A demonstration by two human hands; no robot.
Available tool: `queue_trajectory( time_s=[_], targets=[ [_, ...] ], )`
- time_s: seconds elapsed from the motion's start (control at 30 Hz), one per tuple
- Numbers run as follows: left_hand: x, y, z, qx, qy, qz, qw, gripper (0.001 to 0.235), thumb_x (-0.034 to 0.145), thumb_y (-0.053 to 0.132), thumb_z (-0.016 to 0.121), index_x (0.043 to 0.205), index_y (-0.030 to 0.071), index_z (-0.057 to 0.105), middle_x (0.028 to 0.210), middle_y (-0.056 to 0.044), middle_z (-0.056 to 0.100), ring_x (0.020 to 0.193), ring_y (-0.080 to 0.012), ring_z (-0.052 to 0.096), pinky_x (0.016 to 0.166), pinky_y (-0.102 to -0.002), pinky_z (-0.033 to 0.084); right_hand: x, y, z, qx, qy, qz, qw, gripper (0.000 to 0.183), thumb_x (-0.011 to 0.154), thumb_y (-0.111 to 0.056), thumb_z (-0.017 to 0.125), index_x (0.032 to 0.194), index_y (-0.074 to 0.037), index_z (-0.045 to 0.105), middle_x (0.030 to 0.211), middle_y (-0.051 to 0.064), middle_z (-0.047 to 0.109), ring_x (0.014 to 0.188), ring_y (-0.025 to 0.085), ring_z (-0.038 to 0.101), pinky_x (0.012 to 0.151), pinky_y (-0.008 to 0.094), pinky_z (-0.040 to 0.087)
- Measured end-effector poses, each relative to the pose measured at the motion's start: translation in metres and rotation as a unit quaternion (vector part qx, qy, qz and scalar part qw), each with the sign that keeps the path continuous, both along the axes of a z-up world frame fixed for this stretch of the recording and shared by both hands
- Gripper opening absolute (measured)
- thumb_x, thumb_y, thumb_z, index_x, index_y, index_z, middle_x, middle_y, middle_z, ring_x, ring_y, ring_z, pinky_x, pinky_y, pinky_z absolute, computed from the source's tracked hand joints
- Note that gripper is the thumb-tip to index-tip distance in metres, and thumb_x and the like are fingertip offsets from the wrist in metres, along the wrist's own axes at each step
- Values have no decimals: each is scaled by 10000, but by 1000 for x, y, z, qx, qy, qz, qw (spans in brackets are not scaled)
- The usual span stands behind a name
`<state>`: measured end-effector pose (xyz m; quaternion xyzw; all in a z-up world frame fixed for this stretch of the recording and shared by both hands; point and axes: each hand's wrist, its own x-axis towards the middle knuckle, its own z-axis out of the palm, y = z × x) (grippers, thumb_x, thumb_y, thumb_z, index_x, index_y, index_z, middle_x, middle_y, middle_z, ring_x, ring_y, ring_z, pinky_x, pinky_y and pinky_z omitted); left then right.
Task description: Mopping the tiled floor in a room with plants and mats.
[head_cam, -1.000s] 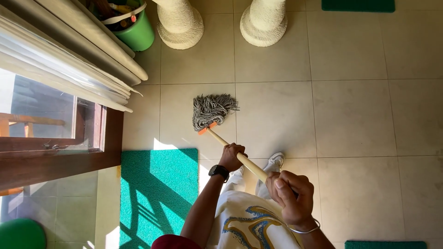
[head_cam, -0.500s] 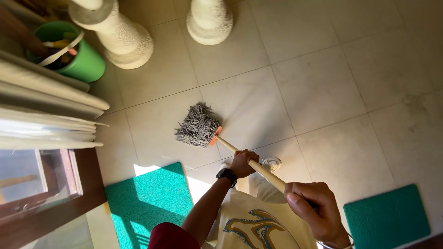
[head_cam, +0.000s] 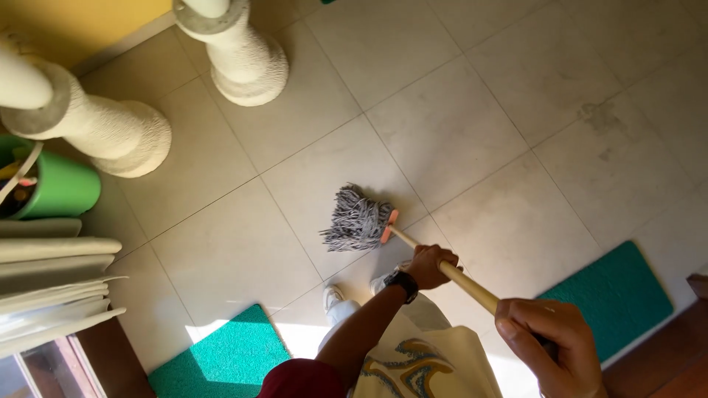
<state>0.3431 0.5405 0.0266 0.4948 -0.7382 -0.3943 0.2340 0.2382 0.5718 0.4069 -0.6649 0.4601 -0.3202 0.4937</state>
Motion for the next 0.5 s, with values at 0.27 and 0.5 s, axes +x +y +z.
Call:
queue_trajectory(
  time_s=[0.27,0.5],
  targets=[
    [-108,-82,58,-21,120,0,992,232,880,324,708,742,144,658,775,61,672,810,-175,654,915,-380,416,-35,-32,15,-72,154,6,985,324,753,-132,710,487,-139,525,398,-16,479,369,131,355,436,322,312],
    [-133,-120,173,-151,214,25,965,285,872,92,629,608,69,524,604,-4,594,589,-195,513,822,-329,443,-131,-10,-75,21,801,264,537,427,953,-510,618,1113,-113,620,685,-43,674,506,51,580,561,214,508]
  ],
)
